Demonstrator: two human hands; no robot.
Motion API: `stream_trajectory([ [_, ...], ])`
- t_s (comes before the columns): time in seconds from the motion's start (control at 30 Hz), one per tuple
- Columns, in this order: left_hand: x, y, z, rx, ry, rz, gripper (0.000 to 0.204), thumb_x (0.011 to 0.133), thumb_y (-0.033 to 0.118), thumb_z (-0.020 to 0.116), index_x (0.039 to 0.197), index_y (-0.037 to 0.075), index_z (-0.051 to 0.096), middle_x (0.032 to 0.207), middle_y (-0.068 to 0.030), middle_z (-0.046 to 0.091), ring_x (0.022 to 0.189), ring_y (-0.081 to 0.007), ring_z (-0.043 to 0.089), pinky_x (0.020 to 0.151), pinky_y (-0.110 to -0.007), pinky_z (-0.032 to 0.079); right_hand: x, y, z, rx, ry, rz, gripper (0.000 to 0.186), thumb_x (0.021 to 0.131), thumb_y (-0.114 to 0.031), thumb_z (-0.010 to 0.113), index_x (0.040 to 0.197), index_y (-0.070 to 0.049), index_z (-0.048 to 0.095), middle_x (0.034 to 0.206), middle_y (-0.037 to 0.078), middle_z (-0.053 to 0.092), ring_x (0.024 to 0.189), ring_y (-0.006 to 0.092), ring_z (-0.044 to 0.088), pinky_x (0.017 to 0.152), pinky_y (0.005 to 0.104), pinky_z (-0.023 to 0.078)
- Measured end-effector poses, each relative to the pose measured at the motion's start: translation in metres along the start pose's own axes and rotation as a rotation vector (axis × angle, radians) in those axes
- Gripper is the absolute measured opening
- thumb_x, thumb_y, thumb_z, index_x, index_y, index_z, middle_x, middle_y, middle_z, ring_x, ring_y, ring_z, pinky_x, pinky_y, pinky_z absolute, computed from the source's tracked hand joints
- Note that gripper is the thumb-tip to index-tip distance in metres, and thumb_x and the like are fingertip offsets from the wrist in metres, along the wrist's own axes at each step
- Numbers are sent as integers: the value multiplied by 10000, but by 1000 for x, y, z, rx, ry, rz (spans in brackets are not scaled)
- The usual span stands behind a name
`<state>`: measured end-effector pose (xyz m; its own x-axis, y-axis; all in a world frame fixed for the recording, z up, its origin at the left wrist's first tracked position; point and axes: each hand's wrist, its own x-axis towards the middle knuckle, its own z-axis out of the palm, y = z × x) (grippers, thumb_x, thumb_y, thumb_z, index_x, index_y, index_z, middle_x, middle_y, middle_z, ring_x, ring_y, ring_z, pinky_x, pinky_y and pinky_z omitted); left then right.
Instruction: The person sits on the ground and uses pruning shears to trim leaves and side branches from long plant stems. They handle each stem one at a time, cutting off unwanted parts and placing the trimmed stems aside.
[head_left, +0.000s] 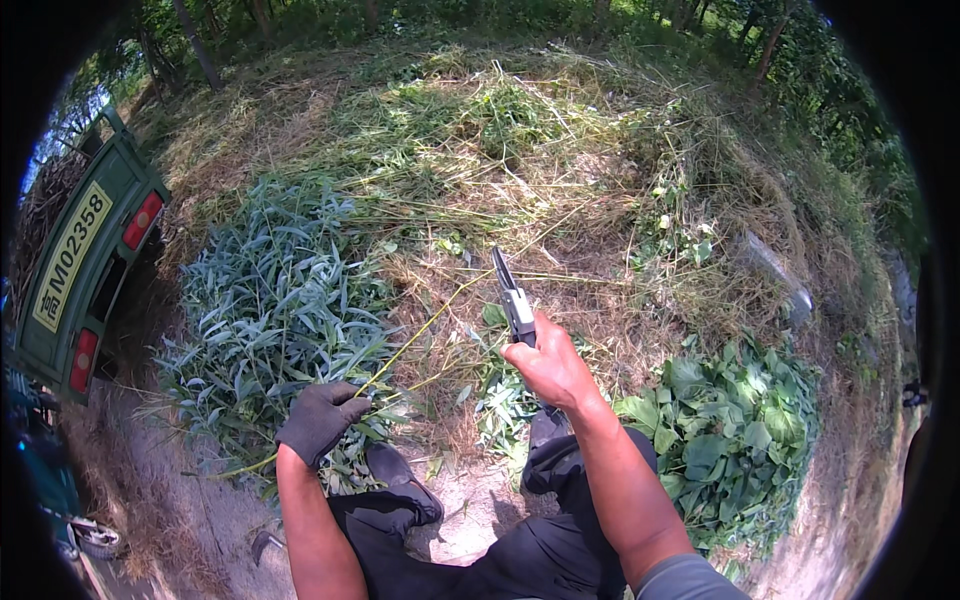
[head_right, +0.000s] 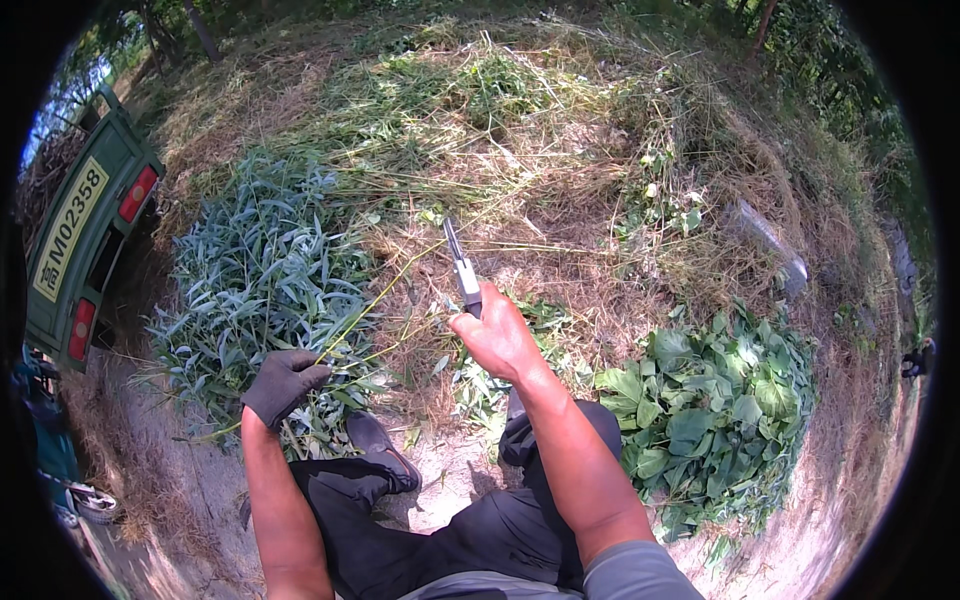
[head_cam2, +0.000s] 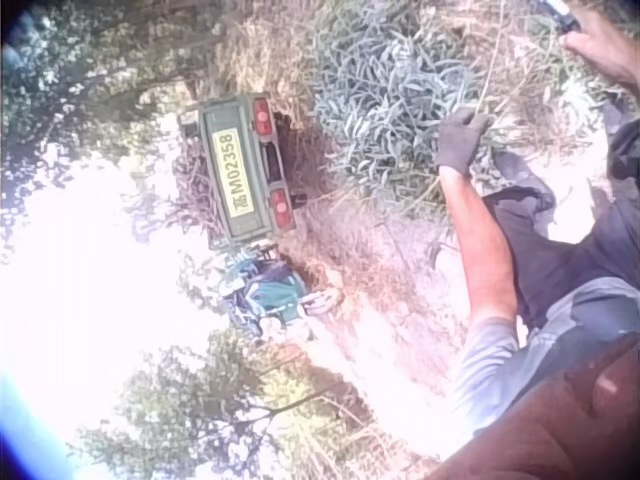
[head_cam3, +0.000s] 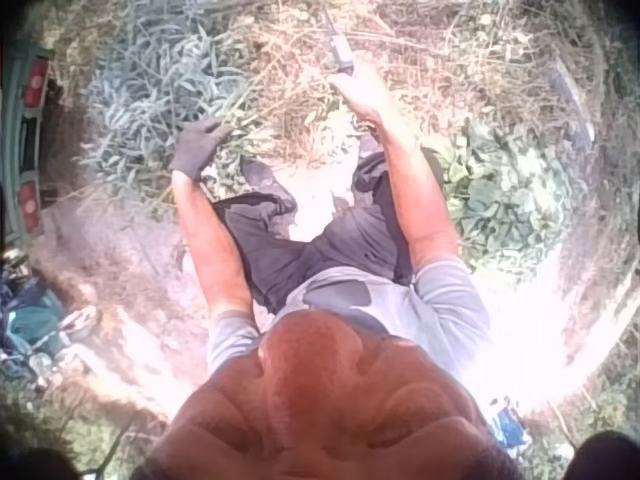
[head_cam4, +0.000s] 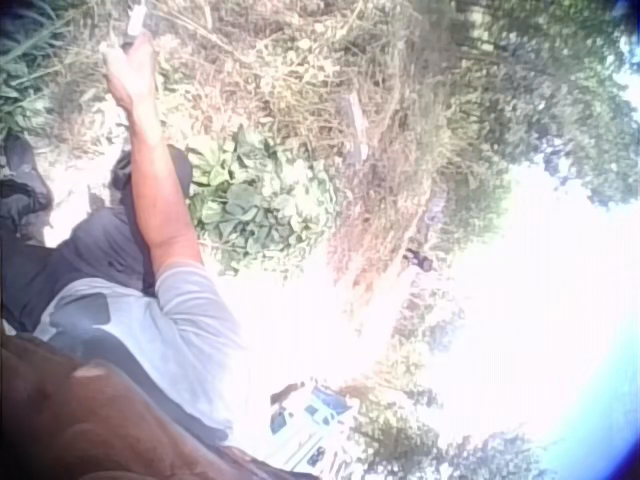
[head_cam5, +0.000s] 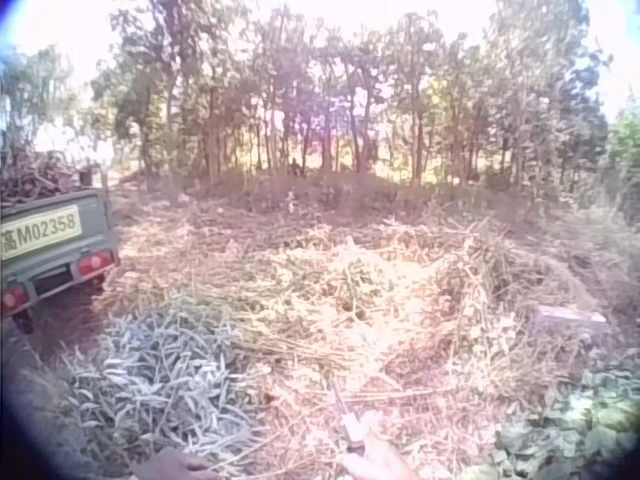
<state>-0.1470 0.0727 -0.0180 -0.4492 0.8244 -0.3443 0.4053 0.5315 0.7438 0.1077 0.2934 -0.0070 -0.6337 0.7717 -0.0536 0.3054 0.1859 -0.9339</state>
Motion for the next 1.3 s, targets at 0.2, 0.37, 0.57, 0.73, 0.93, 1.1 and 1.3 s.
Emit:
stream_trajectory([
  [0.2,-1,1,-1,15,10,6,264,826,244,710,934,3,726,750,-124,676,684,-196,645,652,-331,490,2,8,3,26,12,42,286,823,-219,653,886,33,534,725,93,527,699,179,512,667,365,458],
  [0.37,-3,9,-2,22,37,-14,266,828,249,704,926,3,722,730,-130,665,670,-204,636,633,-341,477,1,11,5,17,45,83,295,828,-216,674,907,38,547,735,109,558,708,178,538,679,365,474],
  [0.57,-5,8,-5,-8,86,13,202,845,188,700,886,-9,723,689,-32,639,601,-99,551,555,-278,433,-3,3,6,-60,-136,72,300,812,-226,658,925,26,544,763,100,557,734,187,541,705,362,473],
  [0.73,-1,8,0,5,99,108,231,837,190,707,907,-30,721,707,-50,647,641,-120,574,596,-295,452,-9,-13,17,-162,-319,64,350,803,-249,658,958,41,538,855,166,574,838,276,582,798,403,473],
  [0.93,-1,12,-1,39,35,75,278,834,238,702,945,-17,711,783,-159,673,687,-248,640,658,-350,488,-7,6,30,-175,-313,-35,337,786,-238,652,934,41,533,862,219,570,860,365,588,812,442,461],
  [1.1,0,6,1,24,31,82,282,834,241,703,933,-23,707,764,-151,662,681,-239,629,654,-349,484,-8,-6,30,-238,-357,3,333,786,-208,658,971,39,534,862,182,555,849,311,562,804,418,460],
  [1.3,0,10,-1,-37,53,22,276,842,231,701,953,-22,712,781,-137,682,686,-211,635,649,-342,488,-9,9,35,-121,-329,-44,382,781,-236,636,1026,42,546,913,243,583,901,390,597,823,453,463],
])
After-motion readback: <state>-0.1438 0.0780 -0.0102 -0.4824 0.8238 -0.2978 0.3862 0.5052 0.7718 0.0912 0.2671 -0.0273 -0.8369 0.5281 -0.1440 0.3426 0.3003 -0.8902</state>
